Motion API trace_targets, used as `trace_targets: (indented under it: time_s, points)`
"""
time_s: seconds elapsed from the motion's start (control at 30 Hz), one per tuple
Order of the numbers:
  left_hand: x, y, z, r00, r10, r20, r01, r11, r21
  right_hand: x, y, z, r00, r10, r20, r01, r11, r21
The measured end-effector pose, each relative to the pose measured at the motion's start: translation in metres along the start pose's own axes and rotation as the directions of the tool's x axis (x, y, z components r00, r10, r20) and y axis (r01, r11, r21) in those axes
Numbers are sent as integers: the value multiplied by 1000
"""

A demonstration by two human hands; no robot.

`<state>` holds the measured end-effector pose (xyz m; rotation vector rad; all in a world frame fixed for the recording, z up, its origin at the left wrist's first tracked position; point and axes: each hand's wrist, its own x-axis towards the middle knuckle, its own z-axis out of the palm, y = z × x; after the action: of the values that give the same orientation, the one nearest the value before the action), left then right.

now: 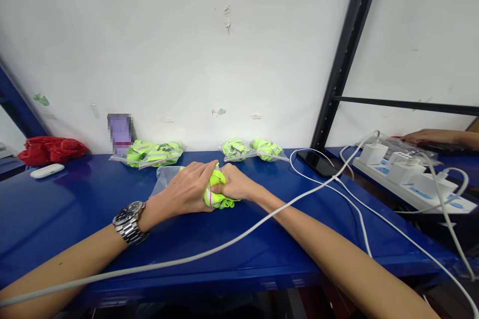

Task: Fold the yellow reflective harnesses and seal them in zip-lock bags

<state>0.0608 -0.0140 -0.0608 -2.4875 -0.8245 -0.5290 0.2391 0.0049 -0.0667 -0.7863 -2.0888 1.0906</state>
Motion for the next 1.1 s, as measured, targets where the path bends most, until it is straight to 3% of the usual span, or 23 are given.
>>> trace_targets:
  time_s: [0.13,0.3,0.37,0.47,0.57,0.67,0.8,1.0,1.1]
  points:
    - [1,5,0,1000,17,11,-17,999,-32,4,1,12,990,-16,-138,-11,980,-198]
    - [-3,2,-1,996,76,-36,-76,997,-23,4,-3,15,977,-47,-210,-22,949,-313]
    - [-4,-2,-3,995,52,-88,-48,998,43,3,-2,13,959,3,-282,-72,969,-236]
    - [-8,-10,-4,979,-39,-200,56,995,78,2,2,11,901,99,-422,-104,995,13]
    - [-11,-21,1,980,-23,-196,31,999,41,1,5,14,858,172,-483,-48,965,258]
    - [-13,-30,7,992,-14,-129,16,1000,15,0,3,17,871,161,-465,8,941,340]
    - [-14,-30,11,990,-10,-142,9,1000,-7,-7,-6,18,940,32,-339,17,990,141]
    - [-9,-6,5,994,93,-65,-92,996,17,-9,-5,25,981,-135,-141,129,990,-51]
    - [-8,4,2,995,93,-40,-92,996,22,-4,0,32,977,-139,-161,110,978,-177]
